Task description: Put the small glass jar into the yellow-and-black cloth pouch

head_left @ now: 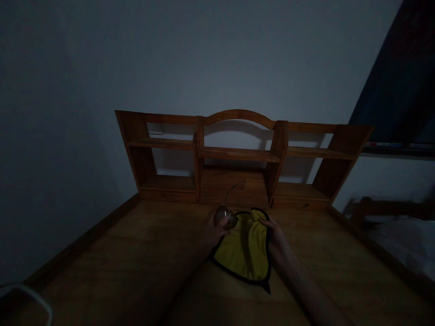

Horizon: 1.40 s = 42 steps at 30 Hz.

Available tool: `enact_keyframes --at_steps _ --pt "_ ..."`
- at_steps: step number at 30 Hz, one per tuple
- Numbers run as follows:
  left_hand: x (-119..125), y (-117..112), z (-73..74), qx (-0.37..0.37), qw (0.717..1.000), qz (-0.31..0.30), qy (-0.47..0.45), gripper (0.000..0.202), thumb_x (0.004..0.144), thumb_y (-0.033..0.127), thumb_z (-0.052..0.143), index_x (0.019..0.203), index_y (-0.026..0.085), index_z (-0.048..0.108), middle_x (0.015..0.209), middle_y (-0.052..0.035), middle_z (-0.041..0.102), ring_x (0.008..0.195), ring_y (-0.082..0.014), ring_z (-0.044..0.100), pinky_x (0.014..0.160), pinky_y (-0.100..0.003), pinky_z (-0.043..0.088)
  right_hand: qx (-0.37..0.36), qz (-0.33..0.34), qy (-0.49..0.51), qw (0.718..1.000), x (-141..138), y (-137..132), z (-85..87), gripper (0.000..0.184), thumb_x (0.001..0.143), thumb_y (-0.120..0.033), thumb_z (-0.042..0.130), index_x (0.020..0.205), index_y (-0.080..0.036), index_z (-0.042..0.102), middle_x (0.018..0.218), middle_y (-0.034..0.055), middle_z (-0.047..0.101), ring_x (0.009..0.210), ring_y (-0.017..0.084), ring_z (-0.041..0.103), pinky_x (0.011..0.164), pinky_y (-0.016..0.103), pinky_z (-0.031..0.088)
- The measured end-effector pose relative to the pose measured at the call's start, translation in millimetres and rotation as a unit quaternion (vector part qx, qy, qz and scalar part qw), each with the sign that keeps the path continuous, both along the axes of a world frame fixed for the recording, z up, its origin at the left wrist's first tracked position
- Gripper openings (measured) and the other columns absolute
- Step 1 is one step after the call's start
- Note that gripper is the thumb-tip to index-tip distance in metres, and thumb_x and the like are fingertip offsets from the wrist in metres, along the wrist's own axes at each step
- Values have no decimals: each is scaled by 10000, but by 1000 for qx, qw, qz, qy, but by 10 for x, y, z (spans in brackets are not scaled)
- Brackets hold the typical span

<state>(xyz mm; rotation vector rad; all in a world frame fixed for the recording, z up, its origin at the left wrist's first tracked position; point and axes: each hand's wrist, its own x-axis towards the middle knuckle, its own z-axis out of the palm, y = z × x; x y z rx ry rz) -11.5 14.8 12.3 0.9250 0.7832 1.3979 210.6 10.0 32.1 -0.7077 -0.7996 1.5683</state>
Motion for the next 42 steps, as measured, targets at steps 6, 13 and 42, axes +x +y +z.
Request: enact_keyframes --at_steps 6,13,42 --pt "17 -12 17 99 993 43 41 915 561 241 897 1339 243 415 1280 -105 594 1128 -246 622 939 -380 535 12 8 -19 1000 -9 -33 25 369 740 -218 701 1108 -209 687 1063 66 751 888 244 730 834 369 562" --pt "0 -33 57 158 981 -26 108 922 513 179 912 1324 234 478 1341 -110 575 1237 -279 555 1067 -429 442 78 -30 -123 989 -91 -99 116 356 752 -267 703 1103 -212 703 1088 79 743 936 281 713 887 437 542" --pt "28 -197 172 76 976 15 202 514 800 522 655 1174 170 636 1077 -76 709 977 -243 653 835 -307 501 114 195 -204 953 -295 -351 110 591 648 -115 533 1215 -232 657 1129 33 727 1025 255 682 940 408 508"
